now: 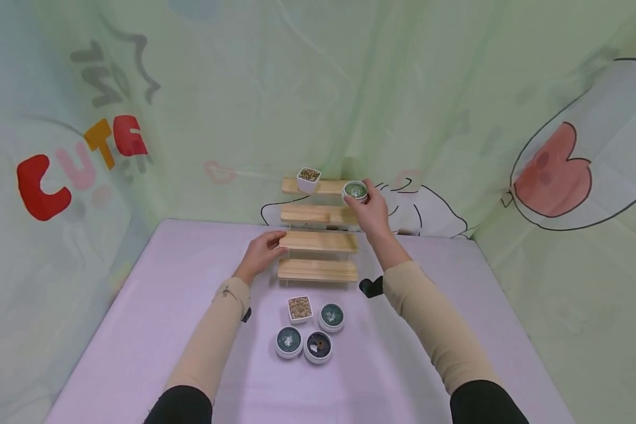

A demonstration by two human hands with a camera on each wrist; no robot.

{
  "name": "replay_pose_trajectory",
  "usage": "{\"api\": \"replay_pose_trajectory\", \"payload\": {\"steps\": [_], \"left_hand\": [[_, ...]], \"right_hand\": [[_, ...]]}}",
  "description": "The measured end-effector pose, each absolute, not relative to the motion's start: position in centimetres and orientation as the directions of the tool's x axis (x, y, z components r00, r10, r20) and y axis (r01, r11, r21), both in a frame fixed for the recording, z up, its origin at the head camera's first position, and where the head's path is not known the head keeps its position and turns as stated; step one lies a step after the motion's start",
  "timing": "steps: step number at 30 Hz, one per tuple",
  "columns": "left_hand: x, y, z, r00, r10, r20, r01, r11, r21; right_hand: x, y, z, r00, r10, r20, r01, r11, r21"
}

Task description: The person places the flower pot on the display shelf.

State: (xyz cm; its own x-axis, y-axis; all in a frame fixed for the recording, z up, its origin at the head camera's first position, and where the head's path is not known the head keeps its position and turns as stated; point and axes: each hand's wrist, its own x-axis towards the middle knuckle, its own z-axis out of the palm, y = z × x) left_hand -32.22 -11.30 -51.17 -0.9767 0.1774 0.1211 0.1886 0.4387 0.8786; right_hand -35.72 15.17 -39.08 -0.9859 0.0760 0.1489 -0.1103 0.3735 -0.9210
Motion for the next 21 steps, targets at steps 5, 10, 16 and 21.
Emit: {"api": "replay_pose_trajectory", "payload": {"steps": [5,10,16,21], "left_hand": [[-32.3,-11.3,-51.1,-0.977,0.181,0.115,0.183,0.430,0.884],[-32.4,-11.4,-50.9,-0.975,0.181,0.130,0.197,0.434,0.879],[-32.4,-11.5,-51.0,-0.974,0.183,0.135,0.204,0.439,0.875],[-32.4,-11.4,-51.1,-0.974,0.186,0.132,0.203,0.440,0.875]], "right_hand": [[-36.6,14.8,-39.0,-0.985,0.080,0.153,-0.101,0.452,-0.886],[-37.5,14.6,-38.7,-0.984,0.081,0.161,-0.099,0.502,-0.859],[-38.1,14.3,-38.5,-0.984,0.070,0.162,-0.103,0.518,-0.849],[-38.2,14.2,-38.5,-0.984,0.083,0.154,-0.095,0.488,-0.868]]}}
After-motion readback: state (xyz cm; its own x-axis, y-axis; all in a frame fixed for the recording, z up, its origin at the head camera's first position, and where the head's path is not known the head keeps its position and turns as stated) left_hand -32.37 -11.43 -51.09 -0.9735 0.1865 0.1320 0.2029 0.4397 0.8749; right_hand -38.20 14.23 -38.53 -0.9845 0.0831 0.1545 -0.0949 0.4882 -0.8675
